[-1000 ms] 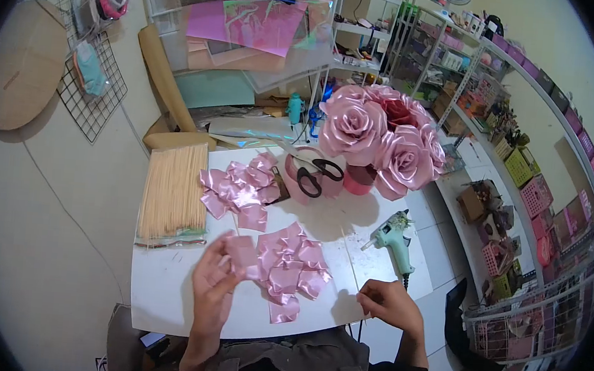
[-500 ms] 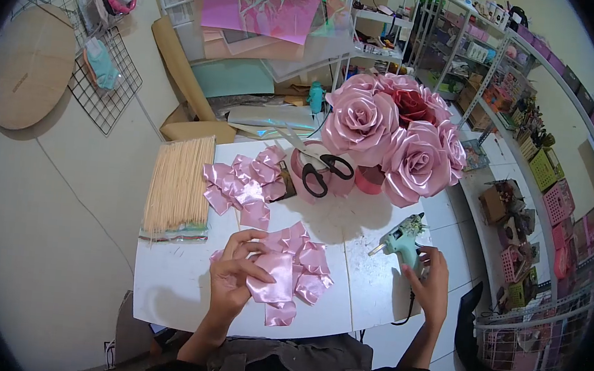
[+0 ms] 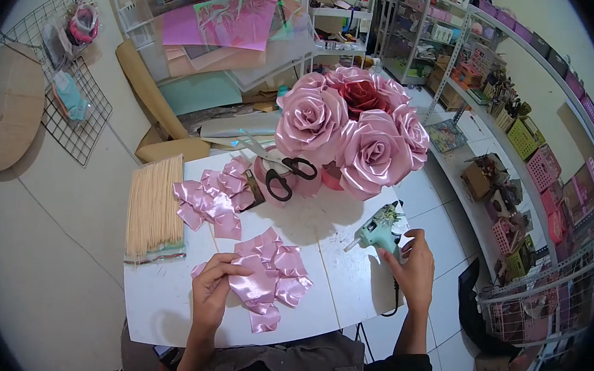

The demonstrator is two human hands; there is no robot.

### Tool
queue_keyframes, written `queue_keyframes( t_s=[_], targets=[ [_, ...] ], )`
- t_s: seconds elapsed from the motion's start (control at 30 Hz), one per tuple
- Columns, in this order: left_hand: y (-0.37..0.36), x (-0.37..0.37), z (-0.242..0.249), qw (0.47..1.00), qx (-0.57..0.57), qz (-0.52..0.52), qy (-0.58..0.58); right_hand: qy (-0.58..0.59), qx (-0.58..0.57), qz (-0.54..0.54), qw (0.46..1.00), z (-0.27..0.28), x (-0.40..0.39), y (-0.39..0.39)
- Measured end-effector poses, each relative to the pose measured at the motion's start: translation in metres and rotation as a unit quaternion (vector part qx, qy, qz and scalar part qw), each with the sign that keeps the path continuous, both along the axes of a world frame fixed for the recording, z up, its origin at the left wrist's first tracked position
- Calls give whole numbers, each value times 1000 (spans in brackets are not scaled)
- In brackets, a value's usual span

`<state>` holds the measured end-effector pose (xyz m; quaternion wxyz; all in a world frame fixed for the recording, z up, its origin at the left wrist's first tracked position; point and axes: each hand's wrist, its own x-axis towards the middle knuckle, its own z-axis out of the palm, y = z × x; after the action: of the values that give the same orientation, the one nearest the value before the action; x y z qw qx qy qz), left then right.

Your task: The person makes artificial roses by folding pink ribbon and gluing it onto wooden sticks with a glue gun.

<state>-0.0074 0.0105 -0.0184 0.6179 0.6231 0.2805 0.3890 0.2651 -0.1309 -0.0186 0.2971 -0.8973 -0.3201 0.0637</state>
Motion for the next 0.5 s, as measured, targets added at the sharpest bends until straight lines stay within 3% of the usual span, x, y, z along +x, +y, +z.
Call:
queue_keyframes(
  t_s=[0.03, 0.1, 0.23, 0.33, 0.43, 0.5],
  targets=[
    [-1, 1, 2, 1000, -1, -2, 0, 0, -1, -2, 1000, 0, -2, 1],
    [-2, 4, 10, 994, -69, -23, -80, -197, 6, 58, 979, -3, -6, 2],
    [10, -4, 9, 997, 41, -56, 34, -171, -72, 97, 978, -15, -7, 8],
    [16, -1, 51, 982, 113, -87, 128, -82, -57, 75, 992, -13, -7, 12],
    [31, 0, 77, 976, 135, -79, 155, -55, -9, 94, 994, -8, -8, -1],
    [41, 4, 86, 979, 159, -60, 115, -89, 13, 85, 992, -1, -11, -19]
  ],
)
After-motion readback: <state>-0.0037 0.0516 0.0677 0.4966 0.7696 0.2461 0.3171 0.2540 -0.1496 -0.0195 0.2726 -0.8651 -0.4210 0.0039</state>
